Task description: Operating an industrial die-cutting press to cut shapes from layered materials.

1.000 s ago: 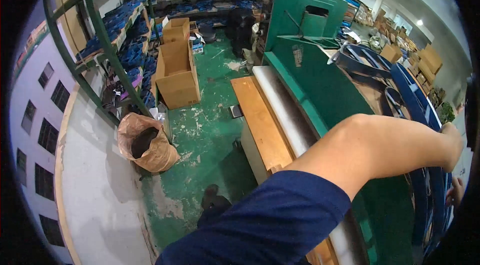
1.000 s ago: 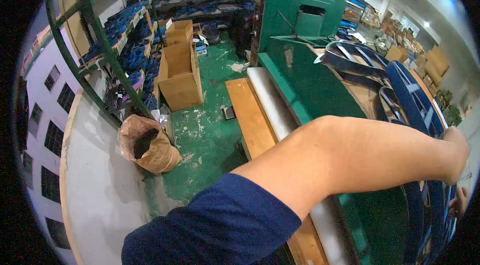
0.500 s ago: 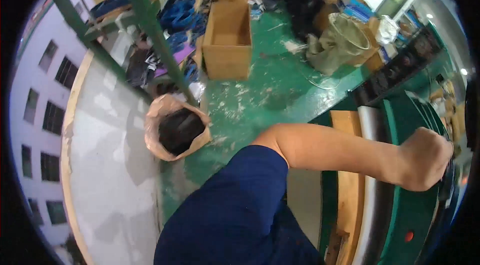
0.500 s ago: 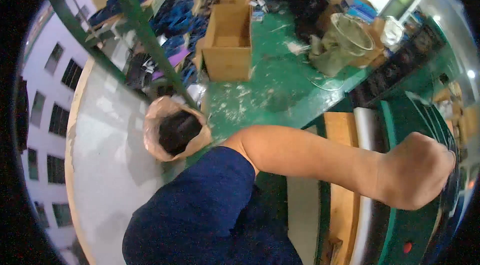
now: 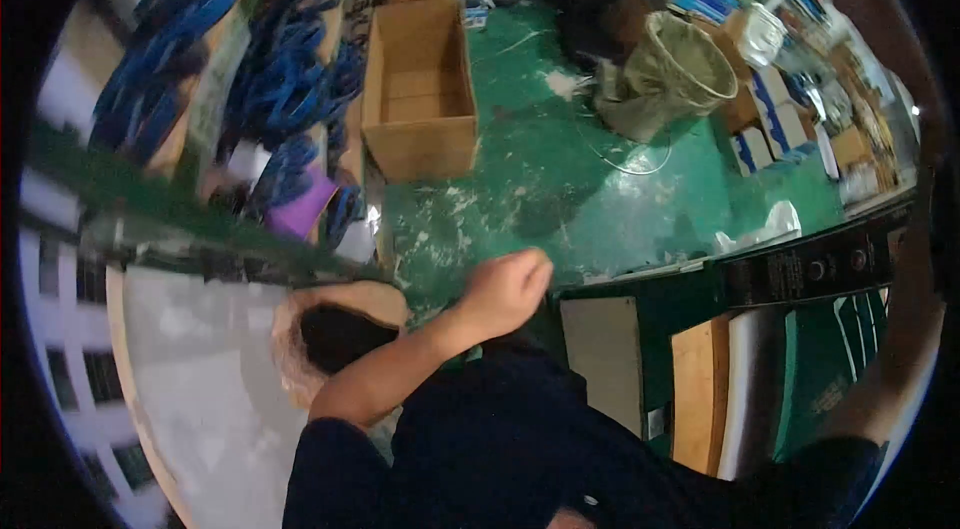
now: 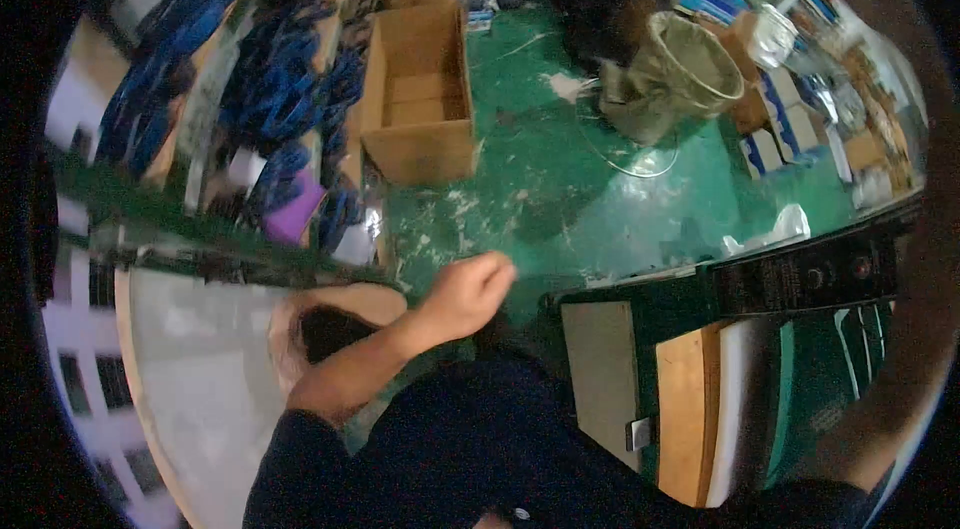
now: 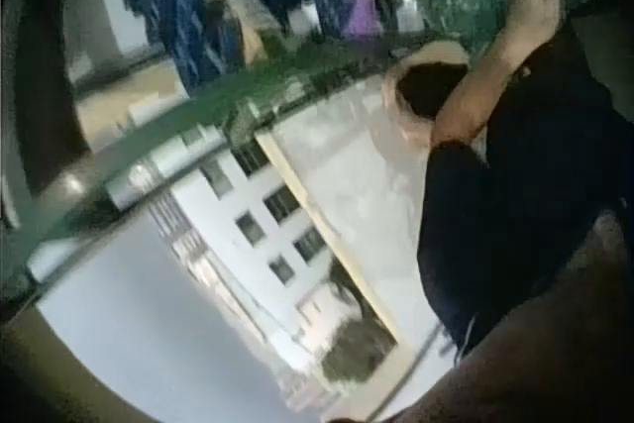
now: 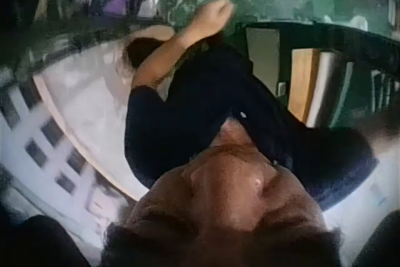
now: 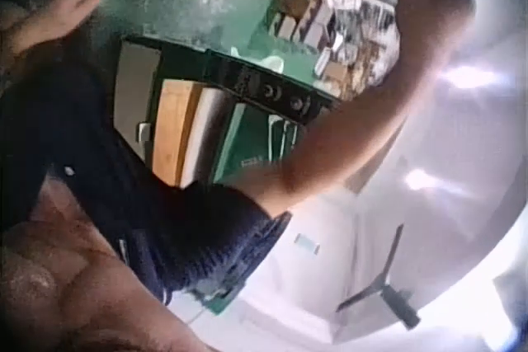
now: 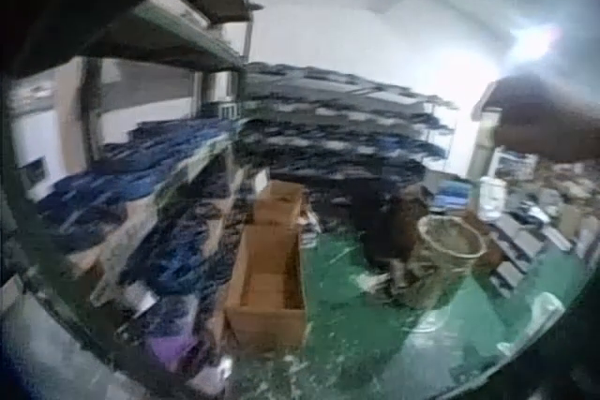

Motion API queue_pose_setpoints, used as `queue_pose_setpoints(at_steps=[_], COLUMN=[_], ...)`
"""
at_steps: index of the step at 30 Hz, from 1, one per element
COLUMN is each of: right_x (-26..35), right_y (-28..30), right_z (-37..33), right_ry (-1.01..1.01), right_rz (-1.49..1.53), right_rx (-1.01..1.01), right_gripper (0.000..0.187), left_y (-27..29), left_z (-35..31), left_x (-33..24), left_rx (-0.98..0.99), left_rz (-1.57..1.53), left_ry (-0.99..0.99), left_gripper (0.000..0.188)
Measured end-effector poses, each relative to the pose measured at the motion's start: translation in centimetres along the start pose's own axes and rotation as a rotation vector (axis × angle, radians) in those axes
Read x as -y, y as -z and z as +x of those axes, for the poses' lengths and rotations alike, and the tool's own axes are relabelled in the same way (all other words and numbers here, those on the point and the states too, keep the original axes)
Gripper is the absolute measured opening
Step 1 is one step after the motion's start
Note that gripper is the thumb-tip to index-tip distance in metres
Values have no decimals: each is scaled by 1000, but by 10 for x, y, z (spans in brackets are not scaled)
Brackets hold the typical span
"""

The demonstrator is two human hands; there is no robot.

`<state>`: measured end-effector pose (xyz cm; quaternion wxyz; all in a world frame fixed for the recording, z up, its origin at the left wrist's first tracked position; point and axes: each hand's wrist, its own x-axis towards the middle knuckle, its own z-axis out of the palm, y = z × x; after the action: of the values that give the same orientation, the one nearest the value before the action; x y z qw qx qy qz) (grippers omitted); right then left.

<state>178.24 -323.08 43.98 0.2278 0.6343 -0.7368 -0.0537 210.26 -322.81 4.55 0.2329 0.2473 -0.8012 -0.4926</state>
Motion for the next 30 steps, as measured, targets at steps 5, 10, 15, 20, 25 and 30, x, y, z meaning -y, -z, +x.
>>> queue_pose_setpoints(at_steps=[5,10,15,20,25,30], right_x=[66,19,-7,-140,-296,-361], right_y=[-31,-153,-284,-380,-523,-570], right_z=[57,177,179,136,4,-169], right_ry=[102,328,344,31,-685,-1225], right_rz=[431,395,529,665,592,637], right_rx=[-171,-215,-29,126,269,419], right_gripper=[27,28,20,22,28,36], left_y=[36,42,-1,-36,-145,-283], left_z=[79,144,242,401,572,697], left_x=[65,108,176,153,167,83], left_rx=[-64,-137,11,205,317,686], left_rz=[129,60,64,179,112,93], left_ry=[287,332,357,218,167,-202], left_gripper=[24,32,30,27,20,17])
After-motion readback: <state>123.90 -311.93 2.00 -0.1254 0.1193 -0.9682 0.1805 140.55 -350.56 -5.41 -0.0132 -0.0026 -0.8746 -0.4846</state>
